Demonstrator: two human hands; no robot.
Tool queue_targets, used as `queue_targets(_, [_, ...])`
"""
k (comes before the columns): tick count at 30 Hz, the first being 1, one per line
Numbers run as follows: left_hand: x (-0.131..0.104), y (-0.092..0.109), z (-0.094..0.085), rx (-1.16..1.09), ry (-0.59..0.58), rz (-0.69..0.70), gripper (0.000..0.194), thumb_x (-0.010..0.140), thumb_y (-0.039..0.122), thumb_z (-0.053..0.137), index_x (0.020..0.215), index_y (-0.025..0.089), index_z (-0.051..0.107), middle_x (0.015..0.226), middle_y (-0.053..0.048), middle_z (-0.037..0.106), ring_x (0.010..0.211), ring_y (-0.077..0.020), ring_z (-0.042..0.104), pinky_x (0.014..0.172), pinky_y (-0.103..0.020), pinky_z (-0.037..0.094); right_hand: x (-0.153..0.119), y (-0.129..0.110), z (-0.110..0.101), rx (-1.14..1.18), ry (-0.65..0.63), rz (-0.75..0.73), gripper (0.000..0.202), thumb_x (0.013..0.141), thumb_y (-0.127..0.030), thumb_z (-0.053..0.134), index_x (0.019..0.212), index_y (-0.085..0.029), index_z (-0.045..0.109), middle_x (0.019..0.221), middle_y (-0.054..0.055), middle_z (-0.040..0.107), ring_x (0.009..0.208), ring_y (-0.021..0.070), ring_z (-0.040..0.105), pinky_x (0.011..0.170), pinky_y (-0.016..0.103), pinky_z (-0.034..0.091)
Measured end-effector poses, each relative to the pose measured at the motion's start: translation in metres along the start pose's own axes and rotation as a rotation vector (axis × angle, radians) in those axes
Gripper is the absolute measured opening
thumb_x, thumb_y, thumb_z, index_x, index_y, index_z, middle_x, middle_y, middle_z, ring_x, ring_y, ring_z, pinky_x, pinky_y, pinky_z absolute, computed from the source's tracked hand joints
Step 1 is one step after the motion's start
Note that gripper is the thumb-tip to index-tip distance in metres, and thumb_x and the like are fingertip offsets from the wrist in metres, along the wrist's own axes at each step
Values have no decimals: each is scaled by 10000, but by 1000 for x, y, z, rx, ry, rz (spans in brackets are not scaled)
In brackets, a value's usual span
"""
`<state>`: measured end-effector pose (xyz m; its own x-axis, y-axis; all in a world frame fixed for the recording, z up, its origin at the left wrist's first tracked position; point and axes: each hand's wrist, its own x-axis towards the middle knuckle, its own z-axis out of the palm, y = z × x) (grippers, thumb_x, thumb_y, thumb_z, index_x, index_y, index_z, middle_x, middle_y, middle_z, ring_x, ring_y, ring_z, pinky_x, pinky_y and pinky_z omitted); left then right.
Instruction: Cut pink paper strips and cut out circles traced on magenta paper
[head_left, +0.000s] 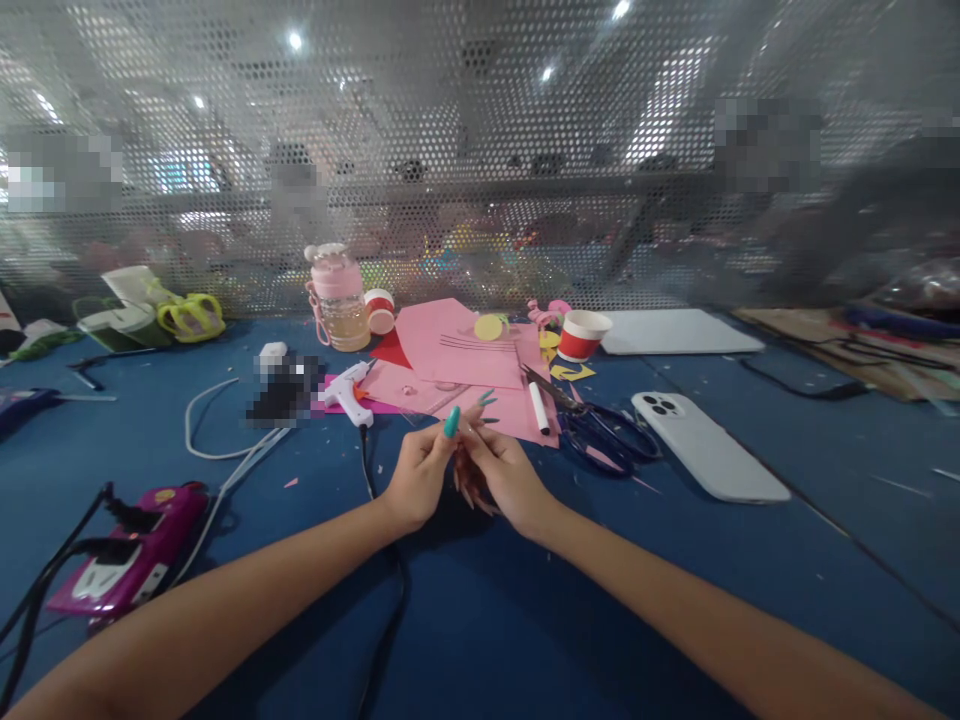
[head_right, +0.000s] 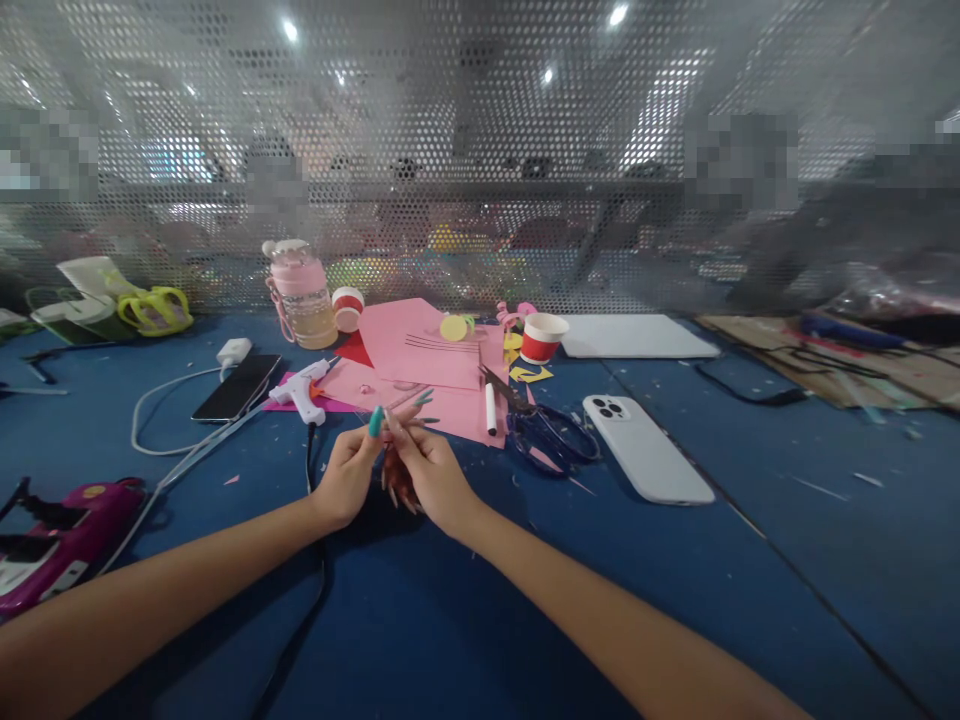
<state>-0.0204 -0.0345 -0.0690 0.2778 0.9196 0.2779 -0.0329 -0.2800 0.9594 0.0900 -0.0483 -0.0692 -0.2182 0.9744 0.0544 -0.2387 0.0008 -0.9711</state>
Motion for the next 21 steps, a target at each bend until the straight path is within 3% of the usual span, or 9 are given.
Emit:
queue_targets(2, [0, 1, 0, -76, -30, 55, 486, 774, 505, 500, 1113, 175, 609, 936, -79, 686, 843, -186, 627, 782, -295, 487, -1, -2, 0, -24, 26, -33, 475, 669, -640, 533, 565, -182, 459, 383, -60, 459, 252, 48, 352, 239, 178, 220])
queue_targets(5, [1, 3, 1, -106, -61, 46, 460, 753, 383, 591, 1184, 228, 551, 1235, -66, 557, 1116, -213, 522, 958, -322, 398, -1, -2, 0, -13, 86, -61, 475, 651, -658, 536, 614, -190, 458, 376, -80, 416, 252, 46, 324, 244, 181, 221])
queue_targets(9, [2, 4, 1, -84, -37, 19, 397, 731, 321, 622, 1106, 193, 614, 1156, -70, 614, 1096, -244, 542, 961, -371, 401, -1, -4, -1, -4, 98, -68, 496, 630, -680, 531, 619, -190, 452, 357, -87, 385, 263, 43, 317, 257, 173, 209])
queue_targets(15, [2, 4, 0, -81, 32, 53, 270, 684, 294, 654, 924, 174, 694, 971, -72, 697, 961, -252, 616, 894, -379, 447, -2, -7, -2, 13, -28, -26, 451, 670, -630, 524, 631, -183, 476, 313, -97, 397, 222, 40, 301, 240, 159, 181])
queue_targets(21, [2, 3, -1, -92, 10, 51, 182, 673, 278, 657, 822, 183, 698, 949, -71, 700, 950, -236, 619, 882, -356, 448, -1, -6, -2, 66, -35, 37, 448, 666, -600, 553, 559, -171, 479, 321, -81, 424, 213, 38, 327, 223, 151, 180])
